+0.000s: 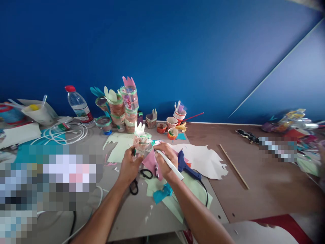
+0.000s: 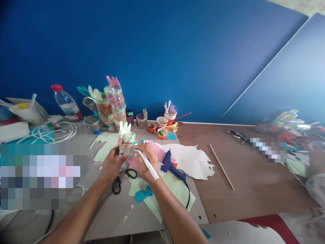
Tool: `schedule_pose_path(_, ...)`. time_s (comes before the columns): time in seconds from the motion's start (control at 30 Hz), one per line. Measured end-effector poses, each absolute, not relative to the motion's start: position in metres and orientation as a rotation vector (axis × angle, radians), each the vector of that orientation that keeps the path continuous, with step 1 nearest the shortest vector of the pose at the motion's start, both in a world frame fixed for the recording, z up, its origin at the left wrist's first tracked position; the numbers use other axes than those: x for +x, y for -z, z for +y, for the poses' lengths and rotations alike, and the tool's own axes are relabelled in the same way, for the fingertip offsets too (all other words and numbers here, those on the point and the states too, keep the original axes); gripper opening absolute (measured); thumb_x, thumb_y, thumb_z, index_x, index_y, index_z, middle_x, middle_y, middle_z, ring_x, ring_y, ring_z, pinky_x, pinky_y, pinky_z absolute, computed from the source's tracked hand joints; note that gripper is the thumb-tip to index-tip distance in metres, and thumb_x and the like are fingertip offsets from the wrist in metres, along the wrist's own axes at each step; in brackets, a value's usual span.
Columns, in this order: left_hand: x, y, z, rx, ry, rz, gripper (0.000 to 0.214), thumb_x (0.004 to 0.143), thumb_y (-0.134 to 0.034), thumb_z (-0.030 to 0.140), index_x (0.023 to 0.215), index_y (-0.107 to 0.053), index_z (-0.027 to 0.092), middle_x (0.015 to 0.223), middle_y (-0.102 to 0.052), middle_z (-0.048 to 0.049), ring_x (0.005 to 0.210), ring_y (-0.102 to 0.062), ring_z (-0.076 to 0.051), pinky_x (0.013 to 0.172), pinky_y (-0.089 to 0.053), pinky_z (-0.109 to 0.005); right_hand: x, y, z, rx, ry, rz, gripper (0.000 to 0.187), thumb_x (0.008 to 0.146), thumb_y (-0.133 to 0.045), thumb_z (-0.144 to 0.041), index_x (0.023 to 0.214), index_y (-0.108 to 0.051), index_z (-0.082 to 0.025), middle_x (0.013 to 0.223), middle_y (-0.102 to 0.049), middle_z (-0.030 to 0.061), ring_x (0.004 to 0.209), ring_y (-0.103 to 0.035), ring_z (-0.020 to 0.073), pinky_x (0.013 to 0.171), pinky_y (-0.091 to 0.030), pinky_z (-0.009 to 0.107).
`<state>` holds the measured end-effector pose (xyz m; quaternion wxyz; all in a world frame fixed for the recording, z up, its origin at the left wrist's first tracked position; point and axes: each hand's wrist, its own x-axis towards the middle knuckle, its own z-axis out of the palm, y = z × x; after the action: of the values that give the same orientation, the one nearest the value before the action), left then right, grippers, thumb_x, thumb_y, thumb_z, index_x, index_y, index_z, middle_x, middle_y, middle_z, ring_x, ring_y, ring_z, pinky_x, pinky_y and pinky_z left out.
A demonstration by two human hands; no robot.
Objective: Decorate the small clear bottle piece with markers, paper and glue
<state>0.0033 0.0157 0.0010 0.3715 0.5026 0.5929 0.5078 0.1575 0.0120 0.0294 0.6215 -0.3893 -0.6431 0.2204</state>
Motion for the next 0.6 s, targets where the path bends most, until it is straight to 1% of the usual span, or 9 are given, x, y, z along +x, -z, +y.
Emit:
schedule_pose_path(0.23,0.0034,0.0060,0.0185,1.309,-1.304,1.532,0.056,0.069,-0.064,0.034,0.121,-0.054,0.015,0.120,-0.061,-0.0119,0.113,-0.055,-0.026,0.101,-0.039,-0.041,0.1566,-0.0281,0.0136,-0.876,-0.510,-1.476,0.020,0.078,-0.053,-0.017,0.088,-0.069,-0.025,0.084,-0.068,0.0015,0.084,-0.061,0.0194,0.089,-0.046,0.038)
schedule_pose_path(0.37,0.0037,0.0044,0.0178,1.341,-1.294,1.593,0.053,0.068,-0.065,0.032,0.119,-0.056,0.017,0.114,-0.062,-0.0096,0.109,-0.056,-0.026,0.099,-0.040,-0.041,0.1568,-0.0258,0.0136,-0.881,-0.509,-1.523,0.019,0.080,-0.053,-0.017,0.089,-0.068,-0.025,0.084,-0.067,0.0019,0.084,-0.061,0.0198,0.090,-0.045,0.039)
schedule_pose_path(0.6,0.0036,0.0016,0.0161,1.350,-1.278,1.605,0.054,0.069,-0.063,0.036,0.118,-0.055,0.015,0.114,-0.060,-0.0117,0.108,-0.057,-0.027,0.096,-0.042,-0.042,0.1572,-0.0258,0.0118,-0.866,-0.494,-1.594,0.021,0.079,-0.052,-0.017,0.090,-0.069,-0.024,0.081,-0.063,0.0020,0.082,-0.060,0.0193,0.090,-0.044,0.040)
